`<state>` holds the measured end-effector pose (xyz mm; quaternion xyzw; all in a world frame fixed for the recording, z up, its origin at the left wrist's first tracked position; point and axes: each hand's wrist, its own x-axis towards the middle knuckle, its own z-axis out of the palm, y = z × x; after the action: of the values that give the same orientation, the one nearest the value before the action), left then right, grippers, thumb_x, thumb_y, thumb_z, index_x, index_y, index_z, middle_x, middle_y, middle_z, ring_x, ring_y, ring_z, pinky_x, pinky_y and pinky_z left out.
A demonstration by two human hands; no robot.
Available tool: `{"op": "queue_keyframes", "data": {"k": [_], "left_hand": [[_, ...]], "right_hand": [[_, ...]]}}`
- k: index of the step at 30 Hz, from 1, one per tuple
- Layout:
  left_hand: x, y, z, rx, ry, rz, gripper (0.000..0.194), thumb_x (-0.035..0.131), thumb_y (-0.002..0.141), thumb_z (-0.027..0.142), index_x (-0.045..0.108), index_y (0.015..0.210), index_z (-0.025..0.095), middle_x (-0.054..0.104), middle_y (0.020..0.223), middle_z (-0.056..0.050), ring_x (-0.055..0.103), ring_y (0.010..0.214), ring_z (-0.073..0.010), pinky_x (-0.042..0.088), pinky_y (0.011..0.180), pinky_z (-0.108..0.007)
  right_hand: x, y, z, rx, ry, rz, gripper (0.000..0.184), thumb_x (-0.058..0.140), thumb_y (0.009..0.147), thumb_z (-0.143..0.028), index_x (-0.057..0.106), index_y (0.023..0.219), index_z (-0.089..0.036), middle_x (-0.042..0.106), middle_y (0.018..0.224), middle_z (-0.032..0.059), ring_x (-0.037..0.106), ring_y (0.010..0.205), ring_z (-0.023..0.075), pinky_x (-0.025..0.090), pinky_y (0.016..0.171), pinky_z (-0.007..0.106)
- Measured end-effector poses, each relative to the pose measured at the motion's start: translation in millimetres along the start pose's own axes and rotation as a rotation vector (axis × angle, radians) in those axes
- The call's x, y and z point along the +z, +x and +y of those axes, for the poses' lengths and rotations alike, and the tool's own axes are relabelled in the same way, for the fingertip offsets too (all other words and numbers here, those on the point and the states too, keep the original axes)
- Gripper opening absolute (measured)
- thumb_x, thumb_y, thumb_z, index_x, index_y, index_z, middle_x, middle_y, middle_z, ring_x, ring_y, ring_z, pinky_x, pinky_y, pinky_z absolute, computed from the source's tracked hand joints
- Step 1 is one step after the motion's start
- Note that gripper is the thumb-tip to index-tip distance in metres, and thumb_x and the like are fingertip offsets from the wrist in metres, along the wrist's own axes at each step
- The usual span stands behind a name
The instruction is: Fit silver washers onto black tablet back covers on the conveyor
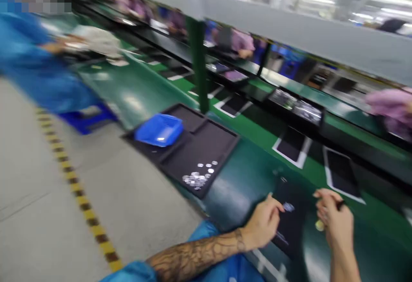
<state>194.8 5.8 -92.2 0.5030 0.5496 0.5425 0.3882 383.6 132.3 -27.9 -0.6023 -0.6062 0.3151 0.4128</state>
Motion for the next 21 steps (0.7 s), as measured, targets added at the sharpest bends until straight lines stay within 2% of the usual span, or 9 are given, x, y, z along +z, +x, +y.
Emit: {"op": "queue_keyframes", "data": {"k": [3, 6, 8, 10, 12, 14, 17, 20, 21], "left_hand": [[-1.9, -10, 10, -0.076, -0.053, -0.038, 0.026, 0.043, 0.109, 0.03, 0.068, 0.104, 0.022, 0.059, 0.075, 0.002, 0.059, 0.07, -0.0174, 0.048, 0.117, -0.048], [8.3, -14, 16, -0.112, -0.059, -0.123, 0.026, 0.045, 0.11, 0.034, 0.067, 0.103, 0.021, 0.066, 0.083, 0.0, 0.065, 0.078, -0.0185, 0.046, 0.119, -0.047], [15.6, -13, 17, -0.15, -0.078, -0.193, 0.029, 0.046, 0.111, 0.038, 0.067, 0.104, 0.021, 0.067, 0.084, -0.001, 0.066, 0.081, -0.0194, 0.052, 0.111, -0.044], [19.5, -3, 14, -0.192, -0.104, -0.259, 0.032, 0.047, 0.111, 0.045, 0.067, 0.108, 0.021, 0.067, 0.086, -0.002, 0.067, 0.084, -0.0202, 0.056, 0.097, -0.038], [22.2, 16, 7, -0.215, -0.127, -0.303, 0.035, 0.052, 0.11, 0.052, 0.067, 0.114, 0.02, 0.068, 0.09, -0.003, 0.067, 0.088, -0.0204, 0.057, 0.089, -0.034], [26.3, 42, -2, -0.212, -0.182, -0.306, 0.04, 0.059, 0.107, 0.057, 0.066, 0.12, 0.019, 0.068, 0.092, -0.003, 0.068, 0.091, -0.02, 0.059, 0.092, -0.035], [31.4, 71, -12, -0.217, -0.278, -0.295, 0.048, 0.068, 0.101, 0.062, 0.064, 0.121, 0.019, 0.065, 0.089, 0.0, 0.069, 0.088, -0.0189, 0.062, 0.102, -0.042], [28.0, 79, -13, -0.233, -0.237, -0.318, 0.052, 0.07, 0.099, 0.066, 0.066, 0.118, 0.018, 0.066, 0.086, 0.001, 0.072, 0.087, -0.0203, 0.065, 0.098, -0.041], [25.4, 79, -12, -0.232, -0.202, -0.324, 0.053, 0.069, 0.099, 0.068, 0.067, 0.116, 0.018, 0.066, 0.084, 0.0, 0.073, 0.086, -0.021, 0.065, 0.094, -0.039]], "right_hand": [[-30, -55, 24, 0.234, -0.106, -0.021, 0.072, 0.082, 0.066, -0.081, 0.079, 0.104, -0.02, 0.078, 0.091, 0.0138, 0.075, 0.089, 0.0353, 0.063, 0.073, 0.045], [-29, -104, 32, 0.342, 0.001, -0.041, 0.07, 0.084, 0.073, -0.074, 0.079, 0.118, -0.021, 0.081, 0.118, 0.0167, 0.073, 0.116, 0.0396, 0.063, 0.09, 0.047], [-24, -124, 32, 0.421, 0.149, -0.073, 0.069, 0.084, 0.079, -0.071, 0.077, 0.127, -0.021, 0.08, 0.121, 0.0158, 0.075, 0.105, 0.0359, 0.063, 0.077, 0.041], [-25, -130, 31, 0.523, 0.287, -0.111, 0.073, 0.083, 0.082, -0.071, 0.075, 0.134, -0.021, 0.08, 0.114, 0.0144, 0.07, 0.074, 0.0252, 0.052, 0.053, 0.032], [-38, -119, 33, 0.592, 0.346, -0.088, 0.078, 0.085, 0.081, -0.07, 0.072, 0.139, -0.02, 0.079, 0.1, 0.0101, 0.049, 0.052, 0.0126, 0.032, 0.042, 0.025], [-69, -94, 39, 0.578, 0.333, 0.039, 0.083, 0.089, 0.077, -0.067, 0.07, 0.142, -0.018, 0.072, 0.085, 0.0034, 0.037, 0.049, 0.0079, 0.023, 0.042, 0.022], [-146, -38, 53, 0.464, 0.308, 0.277, 0.089, 0.093, 0.076, -0.06, 0.067, 0.148, -0.015, 0.056, 0.071, -0.0041, 0.035, 0.054, 0.0087, 0.023, 0.045, 0.023], [-238, 28, 68, 0.399, 0.209, 0.382, 0.081, 0.09, 0.084, -0.049, 0.065, 0.152, -0.012, 0.045, 0.068, -0.0066, 0.031, 0.056, 0.0085, 0.022, 0.049, 0.024], [-266, 49, 74, 0.389, 0.111, 0.407, 0.075, 0.086, 0.09, -0.045, 0.065, 0.152, -0.01, 0.047, 0.069, -0.0053, 0.033, 0.057, 0.009, 0.024, 0.051, 0.025]]}}
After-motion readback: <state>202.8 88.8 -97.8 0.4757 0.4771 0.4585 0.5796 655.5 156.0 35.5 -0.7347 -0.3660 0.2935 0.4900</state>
